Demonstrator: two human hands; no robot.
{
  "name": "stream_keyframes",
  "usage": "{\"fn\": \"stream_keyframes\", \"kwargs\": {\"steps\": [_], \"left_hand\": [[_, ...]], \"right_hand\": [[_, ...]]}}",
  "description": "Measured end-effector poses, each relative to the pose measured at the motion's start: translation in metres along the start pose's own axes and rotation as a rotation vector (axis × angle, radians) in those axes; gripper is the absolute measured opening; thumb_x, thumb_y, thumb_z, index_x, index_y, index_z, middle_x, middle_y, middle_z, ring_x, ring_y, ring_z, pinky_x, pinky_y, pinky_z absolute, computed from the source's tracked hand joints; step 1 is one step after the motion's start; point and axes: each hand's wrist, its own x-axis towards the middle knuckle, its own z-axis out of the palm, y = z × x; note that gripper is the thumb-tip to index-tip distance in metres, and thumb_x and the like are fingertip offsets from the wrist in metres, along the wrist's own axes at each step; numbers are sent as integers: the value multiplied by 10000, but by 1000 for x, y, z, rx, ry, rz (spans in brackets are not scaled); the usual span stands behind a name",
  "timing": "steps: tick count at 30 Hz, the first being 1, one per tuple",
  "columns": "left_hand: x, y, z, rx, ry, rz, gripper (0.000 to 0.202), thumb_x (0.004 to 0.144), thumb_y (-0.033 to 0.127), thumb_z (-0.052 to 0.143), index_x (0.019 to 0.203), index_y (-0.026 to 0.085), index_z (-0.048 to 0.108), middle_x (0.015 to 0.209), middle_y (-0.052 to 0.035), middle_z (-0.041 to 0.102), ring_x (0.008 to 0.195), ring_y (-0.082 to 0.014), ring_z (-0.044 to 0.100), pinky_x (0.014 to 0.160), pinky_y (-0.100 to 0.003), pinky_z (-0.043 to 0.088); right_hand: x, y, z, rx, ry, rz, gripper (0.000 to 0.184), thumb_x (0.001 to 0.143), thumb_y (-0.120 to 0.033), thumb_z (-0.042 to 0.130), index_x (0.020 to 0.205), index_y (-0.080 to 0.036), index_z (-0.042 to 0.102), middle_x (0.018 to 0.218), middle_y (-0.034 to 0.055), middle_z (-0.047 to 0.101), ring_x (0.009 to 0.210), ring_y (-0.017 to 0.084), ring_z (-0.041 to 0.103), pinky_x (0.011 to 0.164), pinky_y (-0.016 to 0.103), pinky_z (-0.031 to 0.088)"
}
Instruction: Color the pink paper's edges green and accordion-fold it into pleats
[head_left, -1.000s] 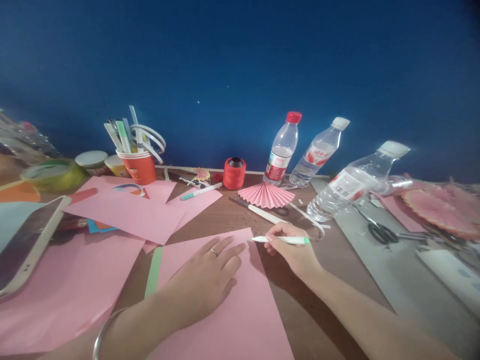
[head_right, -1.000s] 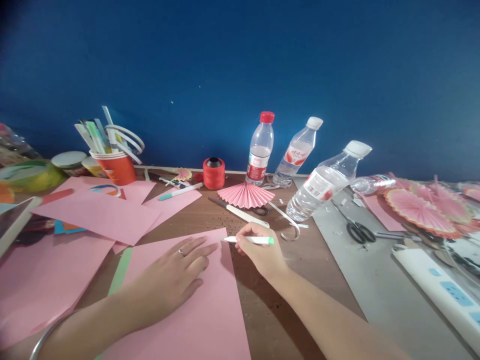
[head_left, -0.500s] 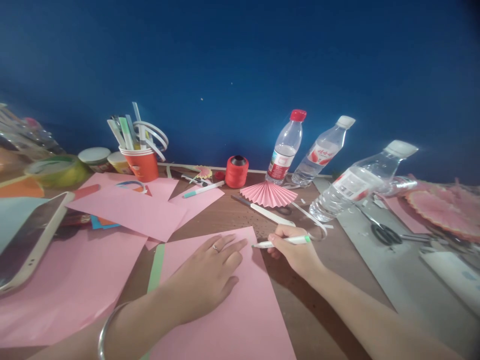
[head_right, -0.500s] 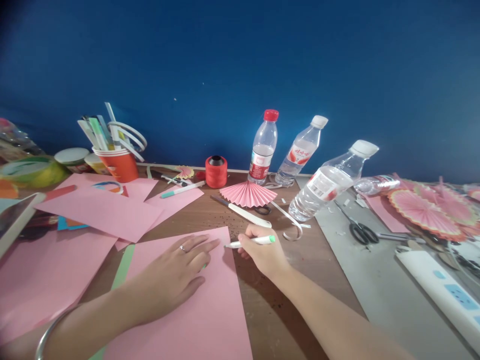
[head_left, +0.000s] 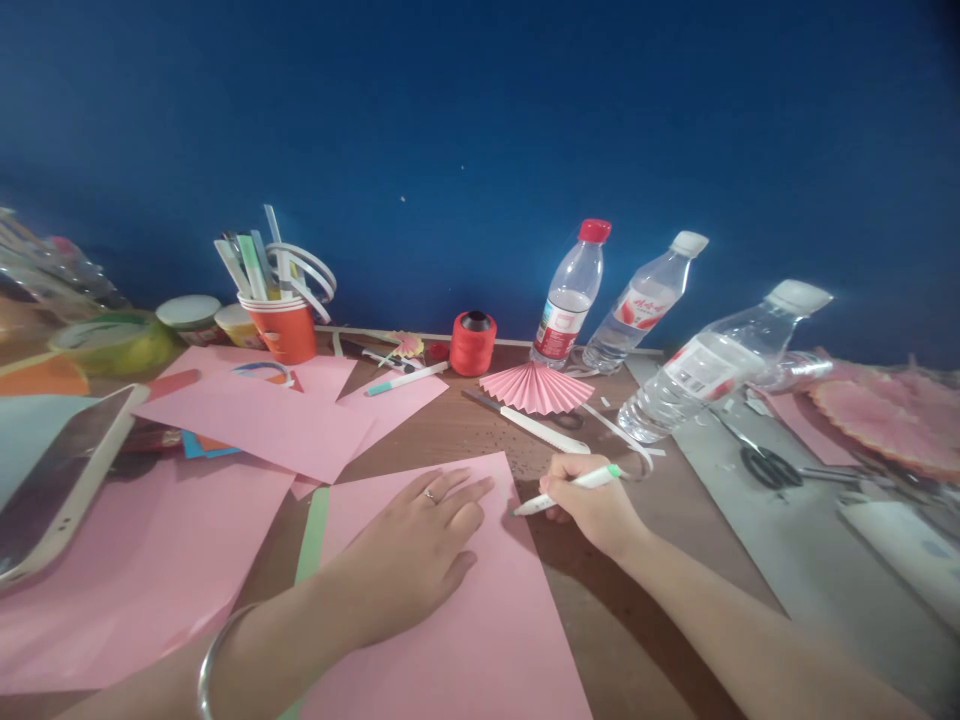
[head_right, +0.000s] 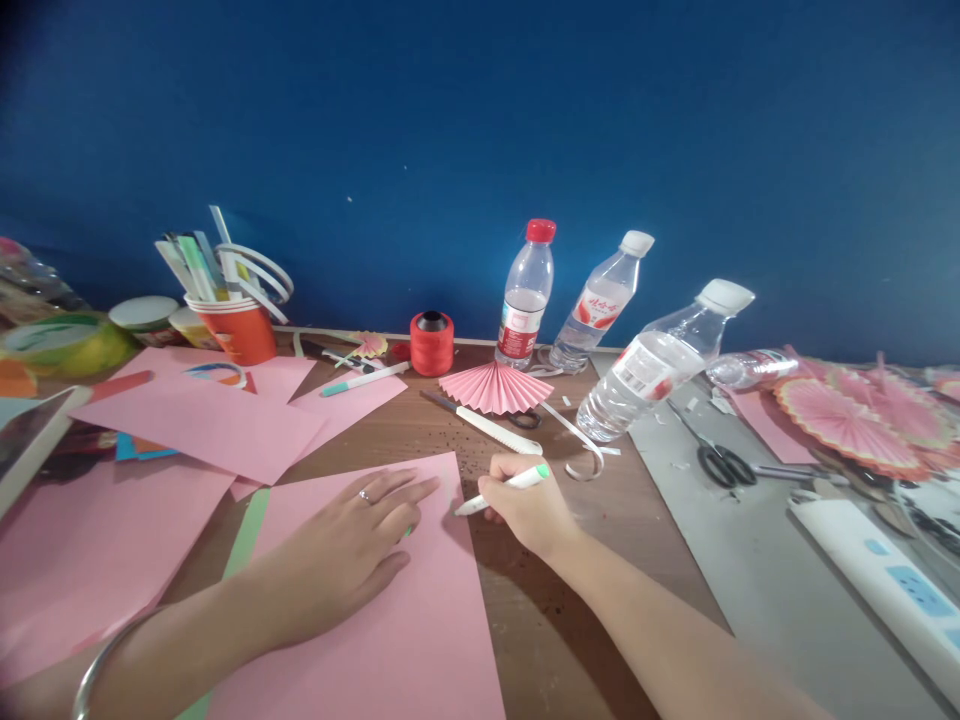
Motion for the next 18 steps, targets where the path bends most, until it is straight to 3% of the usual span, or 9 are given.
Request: {"fn": "stream_keyframes", "kwargs": {"steps": [4,9,14,18], "left_hand": [[0,0,0,-1,2,-5,319,901,265,455,1212,203,487,1426,-41,408,1312,-249,341,1095,-431,284],[-1,0,3,0,7,1,228,889,249,471,1104,201,532,1425,-36,407,1321,-263,329,1093,-439,288],[0,-3,8,39,-16,10,218,905,236,446,1102,192,528,1414,-40,422,1322,-285,330,1109,-476,252],[1,-5,7,55,-20,30,237,918,240,426,1132,205,522,1394,-16,449,1333,-304,306,1104,-497,240]], "right_hand": [[2,3,-1,119,-25,6,236,599,-183,576,404,-190,442,379,-31,505,371,102,455,385,209,322],[11,8,-3,413,150,-7,236,636,-271,544,445,-199,425,411,-44,461,354,84,407,345,202,288],[8,11,-1,390,155,-7,233,645,-262,592,468,-193,456,413,-31,502,365,95,449,351,201,323],[-1,4,2,157,101,20,237,648,-231,599,446,-185,485,410,-16,546,381,111,504,382,208,383]]}}
